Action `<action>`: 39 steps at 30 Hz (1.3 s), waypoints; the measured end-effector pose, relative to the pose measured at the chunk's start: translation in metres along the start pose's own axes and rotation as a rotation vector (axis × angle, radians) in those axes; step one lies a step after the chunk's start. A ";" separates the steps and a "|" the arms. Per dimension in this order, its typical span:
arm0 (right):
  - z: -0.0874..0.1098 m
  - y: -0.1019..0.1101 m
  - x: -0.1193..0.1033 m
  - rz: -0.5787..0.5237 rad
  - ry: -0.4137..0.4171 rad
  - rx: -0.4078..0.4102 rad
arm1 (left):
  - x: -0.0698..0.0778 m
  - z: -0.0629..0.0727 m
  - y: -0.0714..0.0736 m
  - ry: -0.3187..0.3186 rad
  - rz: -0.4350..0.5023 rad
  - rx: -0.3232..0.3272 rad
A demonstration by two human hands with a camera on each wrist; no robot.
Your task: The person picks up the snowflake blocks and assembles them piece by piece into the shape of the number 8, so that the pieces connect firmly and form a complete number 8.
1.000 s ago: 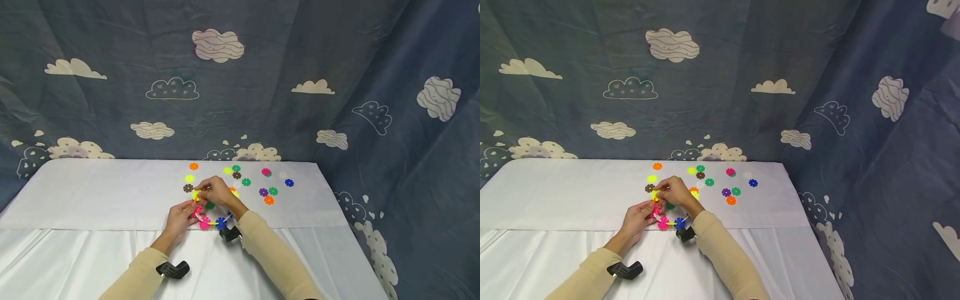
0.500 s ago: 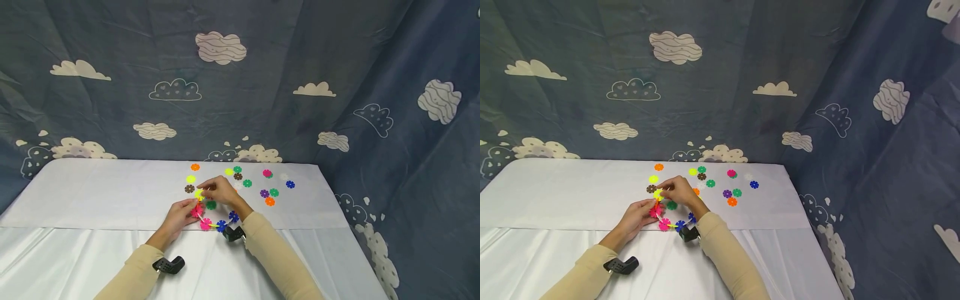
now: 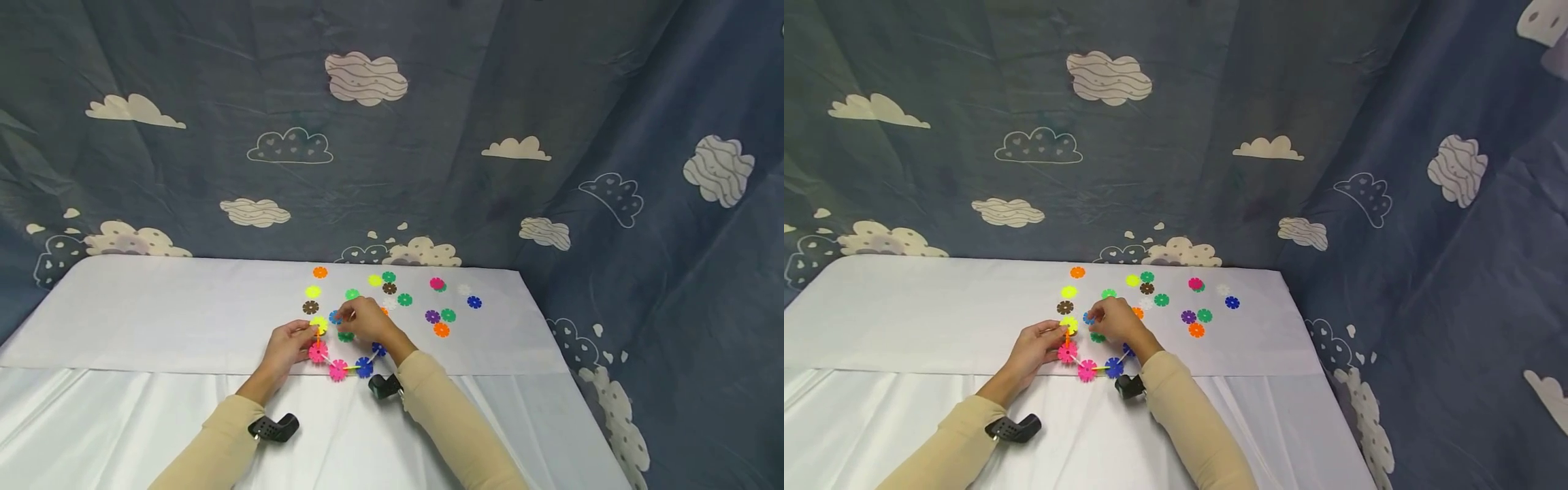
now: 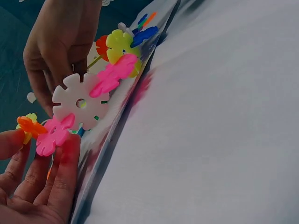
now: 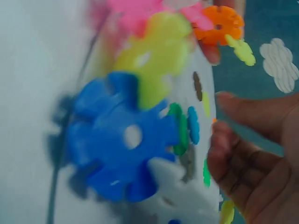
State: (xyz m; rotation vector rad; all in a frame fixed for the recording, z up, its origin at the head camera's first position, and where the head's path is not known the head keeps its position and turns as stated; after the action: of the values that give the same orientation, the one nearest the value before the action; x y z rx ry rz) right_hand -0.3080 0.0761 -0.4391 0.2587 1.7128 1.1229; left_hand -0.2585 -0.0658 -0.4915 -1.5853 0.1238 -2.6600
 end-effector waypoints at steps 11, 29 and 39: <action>0.000 -0.013 0.006 0.216 -0.080 -0.170 | 0.000 -0.004 0.000 -0.008 -0.007 -0.001; -0.005 0.016 -0.006 -0.183 0.188 0.137 | -0.001 -0.008 -0.002 0.027 -0.030 0.012; -0.009 0.014 -0.014 -0.130 0.260 0.129 | 0.001 -0.009 -0.001 0.000 0.011 0.038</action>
State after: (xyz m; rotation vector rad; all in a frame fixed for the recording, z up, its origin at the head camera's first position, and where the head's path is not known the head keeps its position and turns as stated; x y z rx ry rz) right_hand -0.3139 0.0692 -0.4193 0.0803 2.0057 0.9847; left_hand -0.2667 -0.0642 -0.4950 -1.5693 0.0809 -2.6379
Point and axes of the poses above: each hand's wrist, its own z-axis away from the middle knuckle, its own y-axis out of the back of the hand, x = y × z, the point moved 8 cm from there along -z, towards the middle knuckle, and after that the axes turned 12 degrees about y, right-handed, at the moved point
